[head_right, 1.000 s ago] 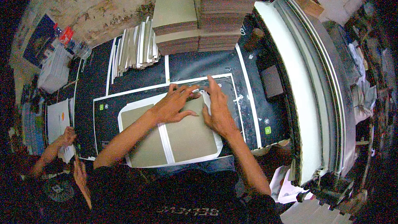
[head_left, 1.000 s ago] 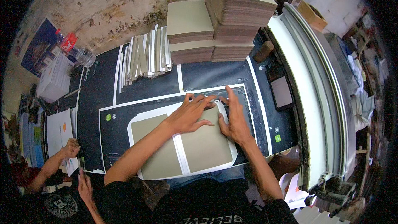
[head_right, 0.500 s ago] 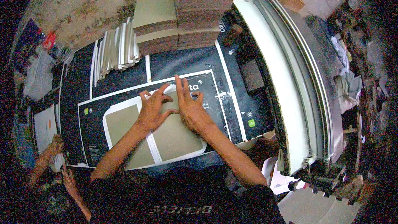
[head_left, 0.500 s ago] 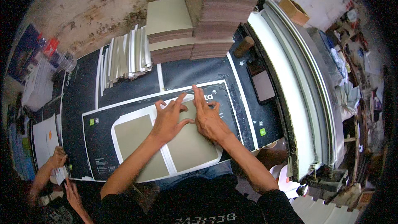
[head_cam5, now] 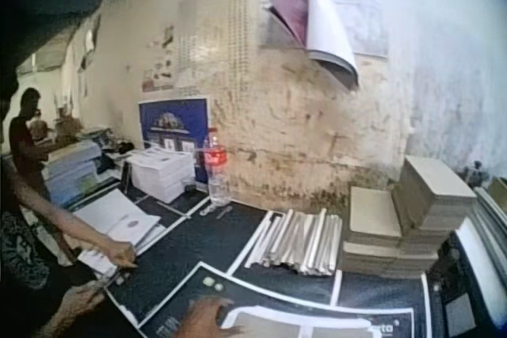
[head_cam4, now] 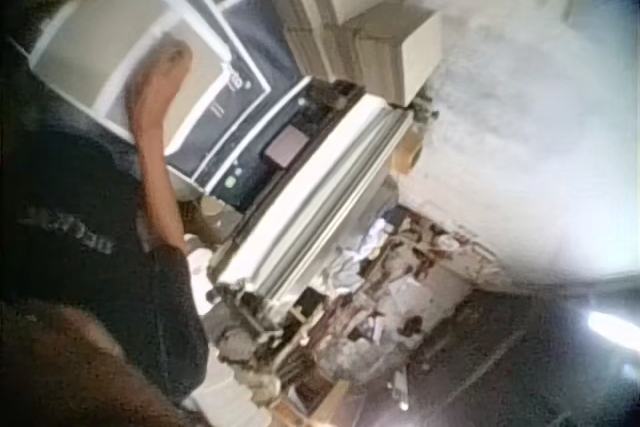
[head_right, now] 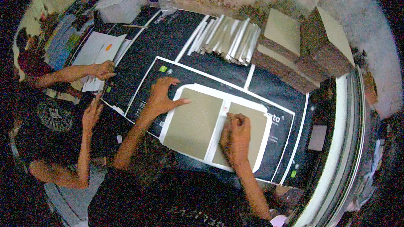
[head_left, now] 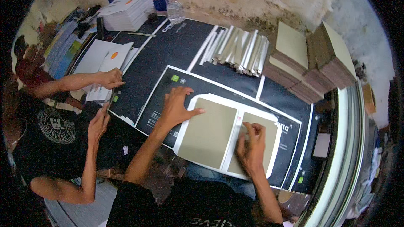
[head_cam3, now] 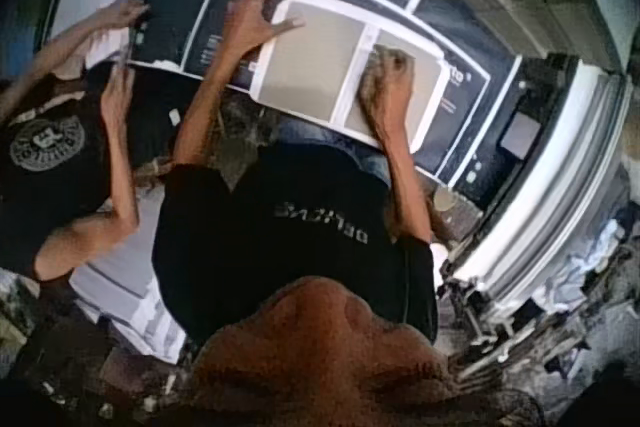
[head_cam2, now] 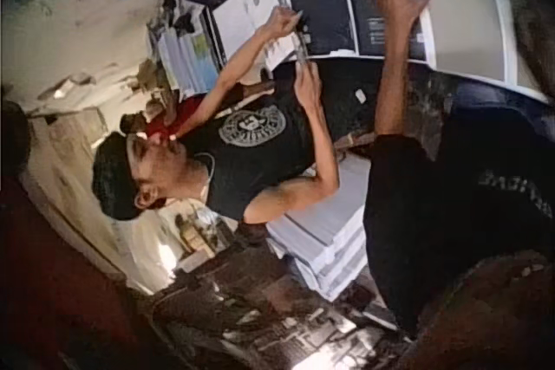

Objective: The person assembles paper folders by applying glue with a machine, pressing cardboard pieces onto the glued surface, and folding in the edges by hand.

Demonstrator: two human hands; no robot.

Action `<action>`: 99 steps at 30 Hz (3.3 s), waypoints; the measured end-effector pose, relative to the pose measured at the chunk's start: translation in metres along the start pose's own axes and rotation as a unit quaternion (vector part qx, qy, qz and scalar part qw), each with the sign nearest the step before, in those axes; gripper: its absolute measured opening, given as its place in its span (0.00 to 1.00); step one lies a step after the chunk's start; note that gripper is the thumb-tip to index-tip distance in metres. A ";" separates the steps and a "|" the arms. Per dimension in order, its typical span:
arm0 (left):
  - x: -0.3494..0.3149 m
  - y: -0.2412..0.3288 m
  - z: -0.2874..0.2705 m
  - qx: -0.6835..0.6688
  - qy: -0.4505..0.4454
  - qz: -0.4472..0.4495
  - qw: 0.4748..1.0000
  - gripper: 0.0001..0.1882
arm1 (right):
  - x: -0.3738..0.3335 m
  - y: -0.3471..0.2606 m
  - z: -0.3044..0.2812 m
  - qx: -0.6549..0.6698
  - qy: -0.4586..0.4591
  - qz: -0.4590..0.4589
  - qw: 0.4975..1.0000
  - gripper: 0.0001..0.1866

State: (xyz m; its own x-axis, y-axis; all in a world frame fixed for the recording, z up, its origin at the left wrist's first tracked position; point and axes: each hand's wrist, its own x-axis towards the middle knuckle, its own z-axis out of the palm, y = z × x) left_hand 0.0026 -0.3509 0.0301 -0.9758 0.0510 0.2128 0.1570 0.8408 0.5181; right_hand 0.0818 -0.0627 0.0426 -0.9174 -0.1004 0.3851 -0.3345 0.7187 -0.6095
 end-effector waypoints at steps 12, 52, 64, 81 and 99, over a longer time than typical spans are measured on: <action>0.019 0.004 0.013 0.035 -0.072 0.053 0.995 0.42 | 0.009 -0.020 0.050 -0.044 -0.073 -0.075 0.994 0.19; 0.030 -0.033 0.024 -0.314 -0.030 0.030 0.948 0.18 | 0.117 -0.006 0.123 -0.045 -0.133 -0.165 0.976 0.15; 0.022 -0.048 0.016 -0.285 -0.097 0.016 0.953 0.40 | 0.112 -0.006 0.120 -0.014 -0.124 -0.216 0.968 0.17; 0.024 -0.042 0.038 -0.303 0.023 0.034 0.952 0.40 | 0.112 -0.005 0.125 -0.010 -0.076 -0.263 0.962 0.14; 0.030 -0.033 0.033 -0.305 -0.018 -0.085 0.948 0.45 | 0.107 -0.012 0.104 -0.091 -0.112 -0.311 0.939 0.20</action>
State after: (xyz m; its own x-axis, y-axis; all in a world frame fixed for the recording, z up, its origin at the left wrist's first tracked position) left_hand -0.0366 -0.3594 -0.0085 -0.9977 -0.0302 0.0601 0.0446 0.3715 0.9273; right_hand -0.0349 -0.1538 0.0187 -0.5853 -0.6683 0.4591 -0.7975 0.5766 -0.1774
